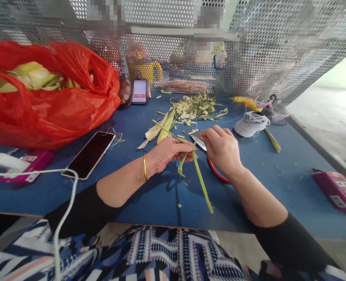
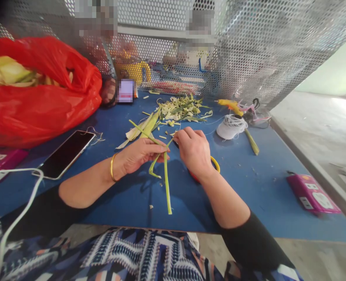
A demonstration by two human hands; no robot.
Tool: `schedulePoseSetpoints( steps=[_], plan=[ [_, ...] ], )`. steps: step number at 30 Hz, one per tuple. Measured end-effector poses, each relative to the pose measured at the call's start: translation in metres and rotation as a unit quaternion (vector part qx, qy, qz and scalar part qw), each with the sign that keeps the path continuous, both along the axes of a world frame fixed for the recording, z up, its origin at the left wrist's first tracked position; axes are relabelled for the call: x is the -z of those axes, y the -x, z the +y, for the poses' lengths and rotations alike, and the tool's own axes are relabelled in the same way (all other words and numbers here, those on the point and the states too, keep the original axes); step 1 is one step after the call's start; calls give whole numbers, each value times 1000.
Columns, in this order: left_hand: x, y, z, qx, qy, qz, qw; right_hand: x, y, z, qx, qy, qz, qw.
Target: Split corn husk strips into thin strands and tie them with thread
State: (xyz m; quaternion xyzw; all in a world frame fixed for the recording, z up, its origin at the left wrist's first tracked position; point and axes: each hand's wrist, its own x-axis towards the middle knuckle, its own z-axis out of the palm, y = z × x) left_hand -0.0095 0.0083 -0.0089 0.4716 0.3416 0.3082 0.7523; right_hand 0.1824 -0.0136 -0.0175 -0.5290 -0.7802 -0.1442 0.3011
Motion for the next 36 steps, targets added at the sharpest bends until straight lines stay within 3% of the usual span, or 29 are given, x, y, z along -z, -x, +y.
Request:
schedulePoseSetpoints(
  steps=[4, 8, 11, 14, 17, 24, 30, 33, 36],
  plan=[
    [1, 1, 1, -1, 20, -12, 1000, -2, 1, -2, 8, -18, 23, 1000],
    [1, 2, 4, -42, 39, -25, 998, -12, 3, -10, 12, -56, 107, 993],
    [0, 1, 5, -83, 12, -24, 996, -18, 7, -15, -24, 60, 176, 982],
    [1, 0, 5, -115, -20, -12, 993, -18, 12, -17, -65, 217, 226, 947],
    [4, -1, 4, -136, -34, 3, 990, -18, 16, -18, -86, 265, 247, 928],
    [6, -9, -2, -183, -22, -20, 983, -20, 22, -20, -185, 274, 205, 921],
    [8, -13, -4, -207, 26, -33, 977, -14, 23, -19, -208, 257, 155, 931],
    [9, -9, 0, -165, 27, -16, 986, -13, 22, -20, -199, 226, 126, 945],
    [7, -4, 4, -101, 9, -2, 995, -15, 16, -21, -125, 128, 133, 975]
  ],
)
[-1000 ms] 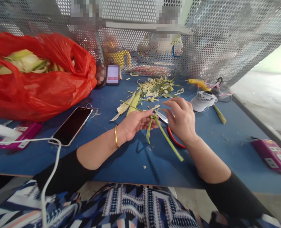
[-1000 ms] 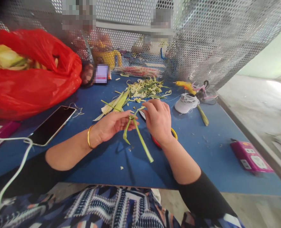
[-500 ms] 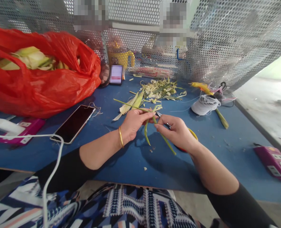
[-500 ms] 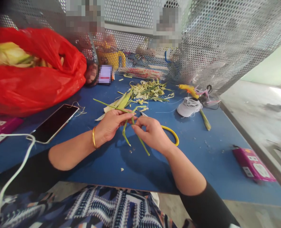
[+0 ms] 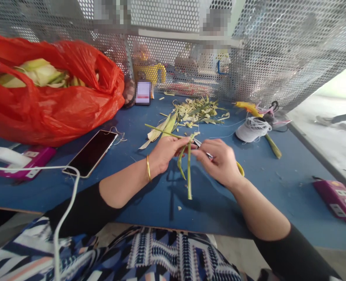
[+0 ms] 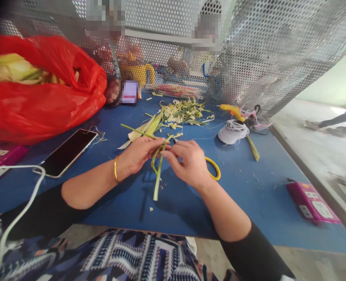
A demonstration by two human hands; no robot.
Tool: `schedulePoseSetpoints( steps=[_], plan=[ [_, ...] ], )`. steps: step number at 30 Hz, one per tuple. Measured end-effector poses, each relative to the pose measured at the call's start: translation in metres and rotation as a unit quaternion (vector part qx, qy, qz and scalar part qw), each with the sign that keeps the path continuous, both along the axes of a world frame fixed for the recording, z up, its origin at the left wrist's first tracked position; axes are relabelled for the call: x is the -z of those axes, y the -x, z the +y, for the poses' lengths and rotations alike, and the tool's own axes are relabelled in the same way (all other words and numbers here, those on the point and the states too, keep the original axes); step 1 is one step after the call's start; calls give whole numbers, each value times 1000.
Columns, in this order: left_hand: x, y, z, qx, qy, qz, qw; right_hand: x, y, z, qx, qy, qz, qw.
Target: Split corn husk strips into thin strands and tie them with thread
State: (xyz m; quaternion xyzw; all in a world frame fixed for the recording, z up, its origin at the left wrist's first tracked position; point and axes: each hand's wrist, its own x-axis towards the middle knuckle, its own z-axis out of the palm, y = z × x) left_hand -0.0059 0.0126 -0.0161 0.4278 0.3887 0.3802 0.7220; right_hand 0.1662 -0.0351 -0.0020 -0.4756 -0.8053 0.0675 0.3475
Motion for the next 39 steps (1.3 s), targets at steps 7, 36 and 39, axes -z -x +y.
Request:
schedulePoseSetpoints(
  steps=[7, 36, 39],
  plan=[
    [-5, 1, -12, 165, -23, 37, 985, -5, -9, 9, 59, 47, 133, 988],
    [-3, -3, -5, 0, -3, -63, 998, 4, 15, -11, 83, -78, -18, 993],
    [-3, -5, -9, -7, -12, -55, 998, 13, 21, -11, 96, -41, -49, 993]
  ],
)
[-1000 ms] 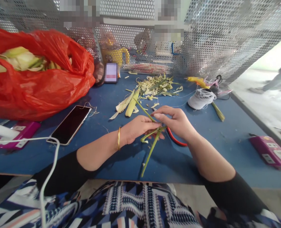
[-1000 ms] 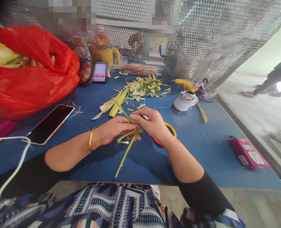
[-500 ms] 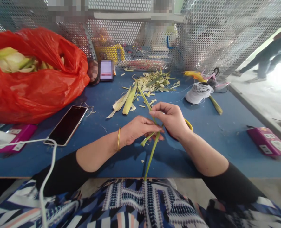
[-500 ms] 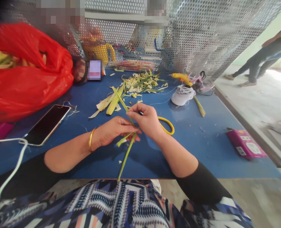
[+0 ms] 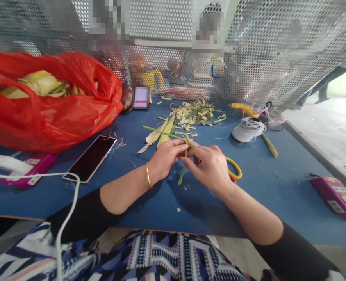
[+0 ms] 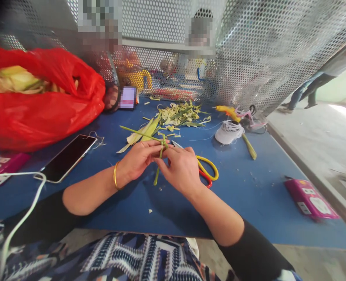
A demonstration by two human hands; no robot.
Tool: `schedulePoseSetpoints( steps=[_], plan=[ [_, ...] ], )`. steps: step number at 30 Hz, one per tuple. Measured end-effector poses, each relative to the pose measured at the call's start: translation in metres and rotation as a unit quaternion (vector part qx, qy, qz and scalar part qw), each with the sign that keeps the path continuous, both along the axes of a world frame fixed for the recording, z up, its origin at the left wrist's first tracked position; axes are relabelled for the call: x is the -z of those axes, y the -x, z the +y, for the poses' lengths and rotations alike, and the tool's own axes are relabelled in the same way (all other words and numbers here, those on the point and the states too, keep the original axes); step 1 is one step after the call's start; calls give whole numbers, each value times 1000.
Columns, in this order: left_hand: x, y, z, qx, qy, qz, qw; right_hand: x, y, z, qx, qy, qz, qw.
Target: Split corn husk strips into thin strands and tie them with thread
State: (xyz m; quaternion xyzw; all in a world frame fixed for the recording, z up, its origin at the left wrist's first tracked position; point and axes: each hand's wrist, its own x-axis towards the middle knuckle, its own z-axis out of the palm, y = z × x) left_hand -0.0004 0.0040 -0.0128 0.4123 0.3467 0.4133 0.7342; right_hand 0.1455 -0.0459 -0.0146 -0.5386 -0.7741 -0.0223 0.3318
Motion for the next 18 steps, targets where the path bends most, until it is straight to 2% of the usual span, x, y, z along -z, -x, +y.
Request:
schedulePoseSetpoints(
  steps=[4, 11, 18],
  plan=[
    [1, -2, -3, -17, 14, 3, 1000, 4, 1, 2, 9, 22, 11, 1000],
    [5, -3, -2, -34, 48, -6, 998, 3, 0, 2, -48, 11, -30, 998],
    [0, -1, -1, -6, 19, -13, 1000, 1, 0, 2, -32, -28, -31, 999]
  ],
)
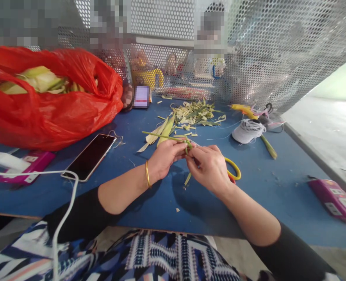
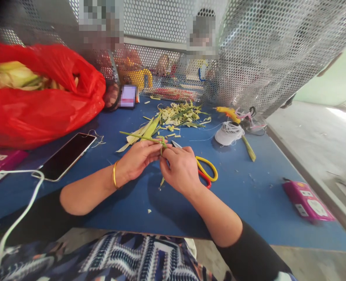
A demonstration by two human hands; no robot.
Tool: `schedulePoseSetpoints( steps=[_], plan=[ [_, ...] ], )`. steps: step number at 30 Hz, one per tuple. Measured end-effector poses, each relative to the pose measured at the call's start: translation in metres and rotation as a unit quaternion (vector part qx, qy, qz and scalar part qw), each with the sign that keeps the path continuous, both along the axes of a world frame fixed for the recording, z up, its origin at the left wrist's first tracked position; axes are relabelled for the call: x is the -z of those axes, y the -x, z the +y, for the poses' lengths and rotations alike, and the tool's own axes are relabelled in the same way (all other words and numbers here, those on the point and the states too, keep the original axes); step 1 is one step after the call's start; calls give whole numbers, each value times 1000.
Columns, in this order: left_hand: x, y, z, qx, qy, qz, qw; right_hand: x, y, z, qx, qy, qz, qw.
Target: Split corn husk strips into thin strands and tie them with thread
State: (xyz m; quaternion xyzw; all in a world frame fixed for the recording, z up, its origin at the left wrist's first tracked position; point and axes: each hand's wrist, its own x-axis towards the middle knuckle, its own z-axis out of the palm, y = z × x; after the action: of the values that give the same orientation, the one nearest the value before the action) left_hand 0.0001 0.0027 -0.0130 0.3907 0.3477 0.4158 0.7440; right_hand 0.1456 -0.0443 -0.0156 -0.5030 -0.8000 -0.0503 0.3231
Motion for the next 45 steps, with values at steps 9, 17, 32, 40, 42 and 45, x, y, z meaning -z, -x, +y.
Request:
schedulePoseSetpoints(
  steps=[9, 17, 32, 40, 42, 45],
  plan=[
    [1, 8, 6, 11, -23, 54, 998, -1, -1, 0, 36, 8, 1, 999],
    [2, 8, 8, 30, 11, 38, 999, -2, -1, 0, 94, -1, 33, 995],
    [-6, 4, 2, -2, -45, 149, 988, -4, 0, 0, 75, 25, 21, 997],
    [-8, 3, 0, -4, 0, 124, 992, -5, -2, 0, 73, 17, 8, 997],
    [-7, 3, 1, 3, -14, 131, 991, -6, -2, 0, 69, 19, 5, 997],
    [-5, 4, 2, 21, -29, 142, 989, -6, -2, 0, 68, 24, 4, 997]
  ],
)
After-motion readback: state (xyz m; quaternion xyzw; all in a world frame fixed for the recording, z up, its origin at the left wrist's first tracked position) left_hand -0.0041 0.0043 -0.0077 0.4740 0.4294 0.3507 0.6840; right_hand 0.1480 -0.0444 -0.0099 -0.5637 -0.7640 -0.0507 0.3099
